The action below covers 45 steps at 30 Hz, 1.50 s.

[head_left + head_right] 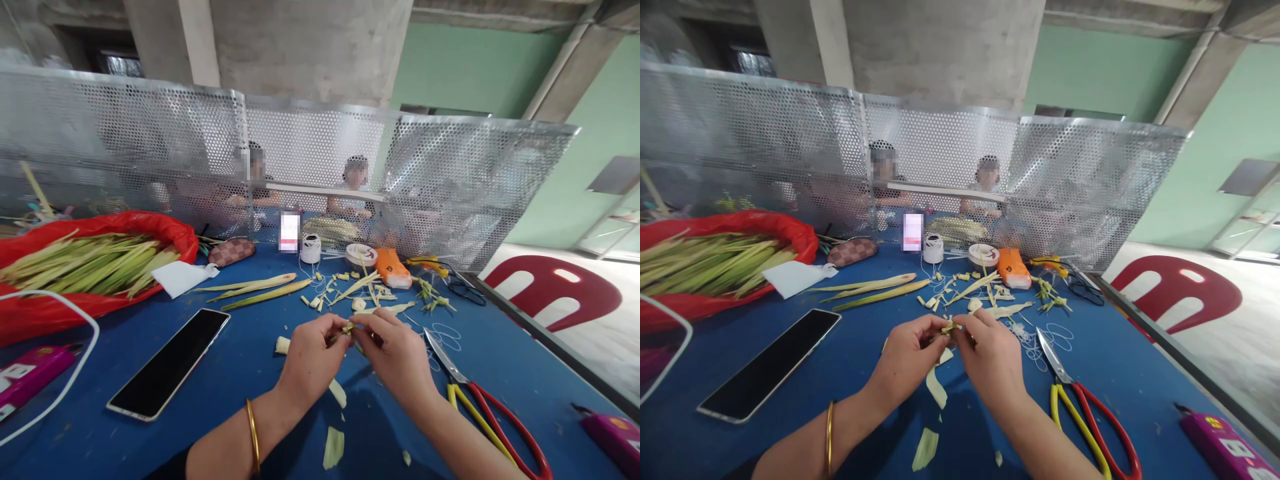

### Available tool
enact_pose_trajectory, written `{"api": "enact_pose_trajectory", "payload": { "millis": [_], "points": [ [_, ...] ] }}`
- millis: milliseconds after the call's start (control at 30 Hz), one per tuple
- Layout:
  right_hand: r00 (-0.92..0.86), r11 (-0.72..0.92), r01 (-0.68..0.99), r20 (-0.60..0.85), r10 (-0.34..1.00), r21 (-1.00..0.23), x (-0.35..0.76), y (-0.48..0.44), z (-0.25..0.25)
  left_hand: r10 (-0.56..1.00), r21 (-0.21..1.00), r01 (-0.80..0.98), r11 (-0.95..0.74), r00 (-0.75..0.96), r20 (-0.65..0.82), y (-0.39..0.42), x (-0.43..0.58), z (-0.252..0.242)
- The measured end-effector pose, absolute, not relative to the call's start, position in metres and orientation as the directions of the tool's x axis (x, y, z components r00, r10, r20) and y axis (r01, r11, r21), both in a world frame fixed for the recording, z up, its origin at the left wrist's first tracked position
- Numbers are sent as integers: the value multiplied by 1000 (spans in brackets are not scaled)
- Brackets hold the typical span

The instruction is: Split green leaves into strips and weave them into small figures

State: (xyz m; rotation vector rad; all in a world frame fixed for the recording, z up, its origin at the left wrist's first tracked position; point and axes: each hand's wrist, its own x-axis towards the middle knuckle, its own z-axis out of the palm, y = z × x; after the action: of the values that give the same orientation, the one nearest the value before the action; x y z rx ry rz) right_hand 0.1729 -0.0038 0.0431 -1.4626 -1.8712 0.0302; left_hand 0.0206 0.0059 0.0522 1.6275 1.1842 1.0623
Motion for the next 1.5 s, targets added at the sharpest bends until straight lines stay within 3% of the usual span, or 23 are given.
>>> {"api": "enact_pose_trajectory", "payload": {
  "millis": [233, 400, 600, 800, 1000, 1100, 1267, 1400, 1500],
  "points": [
    [-140, 454, 797, 608, 782, -400, 170, -4, 48, 975, 971, 208, -119, 209, 74, 7, 23, 50],
    [-93, 424, 815, 634, 768, -395, 166, -5, 42, 964, 995, 98, -3, 264, -23, 9, 24, 47],
    [-98, 380, 813, 540, 836, -441, 167, -4, 41, 946, 994, 92, 53, 315, -80, 9, 23, 47],
    [-88, 308, 813, 419, 904, -494, 168, -4, 39, 942, 980, 189, -67, 337, 0, 9, 21, 38],
    [-204, 428, 866, 600, 774, -258, 167, -3, 38, 940, 969, 221, -112, 340, 31, 11, 20, 37],
    [-214, 438, 870, 628, 749, -227, 166, -3, 40, 938, 987, 161, -27, 344, -30, 10, 22, 41],
    [-218, 455, 812, 533, 818, -367, 169, -4, 45, 945, 989, 82, 126, 293, -145, 10, 25, 47],
    [-196, 429, 712, 429, 882, -556, 172, -3, 45, 960, 991, 103, 87, 256, -111, 10, 24, 50],
    [-156, 399, 702, 419, 895, -590, 172, -2, 42, 960, 993, 100, 67, 263, -91, 9, 23, 51]
  ]
}}
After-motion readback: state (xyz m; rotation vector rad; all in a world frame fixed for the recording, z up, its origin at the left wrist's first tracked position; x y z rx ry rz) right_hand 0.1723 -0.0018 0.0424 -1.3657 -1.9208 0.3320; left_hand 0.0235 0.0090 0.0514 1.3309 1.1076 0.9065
